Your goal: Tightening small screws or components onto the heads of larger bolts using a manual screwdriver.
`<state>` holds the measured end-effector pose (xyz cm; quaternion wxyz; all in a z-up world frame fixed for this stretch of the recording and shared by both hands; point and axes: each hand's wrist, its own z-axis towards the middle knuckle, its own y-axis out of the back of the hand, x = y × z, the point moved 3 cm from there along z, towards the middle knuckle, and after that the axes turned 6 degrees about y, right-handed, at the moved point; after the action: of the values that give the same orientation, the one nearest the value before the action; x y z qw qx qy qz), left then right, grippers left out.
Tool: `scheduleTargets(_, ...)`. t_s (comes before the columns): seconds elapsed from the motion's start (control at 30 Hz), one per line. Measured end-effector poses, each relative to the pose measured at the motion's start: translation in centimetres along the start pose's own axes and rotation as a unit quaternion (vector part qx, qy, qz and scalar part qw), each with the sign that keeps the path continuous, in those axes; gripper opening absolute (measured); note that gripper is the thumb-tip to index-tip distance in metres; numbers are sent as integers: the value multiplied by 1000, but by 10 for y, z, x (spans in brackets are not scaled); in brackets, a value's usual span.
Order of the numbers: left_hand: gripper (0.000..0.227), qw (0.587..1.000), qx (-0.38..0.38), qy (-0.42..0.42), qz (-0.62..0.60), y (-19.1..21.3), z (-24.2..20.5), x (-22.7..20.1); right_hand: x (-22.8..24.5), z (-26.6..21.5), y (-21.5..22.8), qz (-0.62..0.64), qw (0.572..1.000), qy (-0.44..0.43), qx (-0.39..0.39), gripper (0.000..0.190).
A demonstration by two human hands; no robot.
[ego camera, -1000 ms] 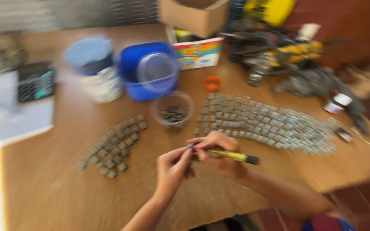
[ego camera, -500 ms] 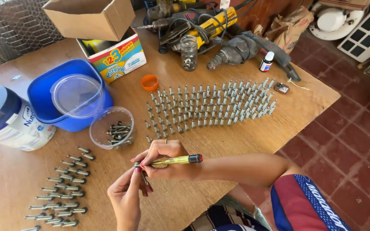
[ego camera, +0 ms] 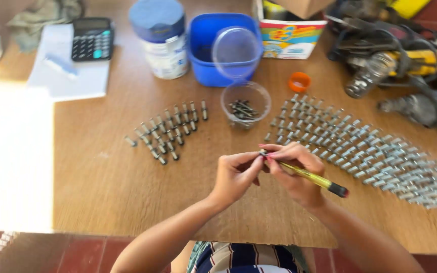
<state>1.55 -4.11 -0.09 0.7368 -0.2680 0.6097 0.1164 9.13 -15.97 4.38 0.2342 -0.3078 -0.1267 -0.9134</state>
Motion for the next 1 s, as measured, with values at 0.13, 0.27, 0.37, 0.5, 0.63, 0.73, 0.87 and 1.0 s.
scheduleTargets(0.13,15,1000,-2,-17,16,4,-5,-13,3,-1,-2,-3,1000,-10,18,13)
scheduleTargets(0.27,15,997,-8,-41,61,8,-4,1,0,-5,-3,2,1000,3,14,14)
scheduleTargets(0.37,16,996,-14,-44,74,9,-7,-7,-3,-8,-3,10,1000,5,11,14)
scheduleTargets(0.5,16,996,-19,-49,77,9,-8,-11,-8,-11,-1,15,1000,10,11,14)
scheduleTargets(0.63,15,993,-25,-62,102,11,-7,-11,-3,-7,-7,-3,1000,18,18,14)
scheduleTargets(0.73,13,983,-32,-95,152,12,-8,-15,-3,-6,-8,-6,1000,24,19,15)
scheduleTargets(0.87,15,987,-32,-80,134,10,-6,-8,-8,-9,-3,2,1000,27,15,14)
scheduleTargets(1.0,18,991,-51,-71,98,12,-2,-21,1,-6,12,7,999,49,-12,6)
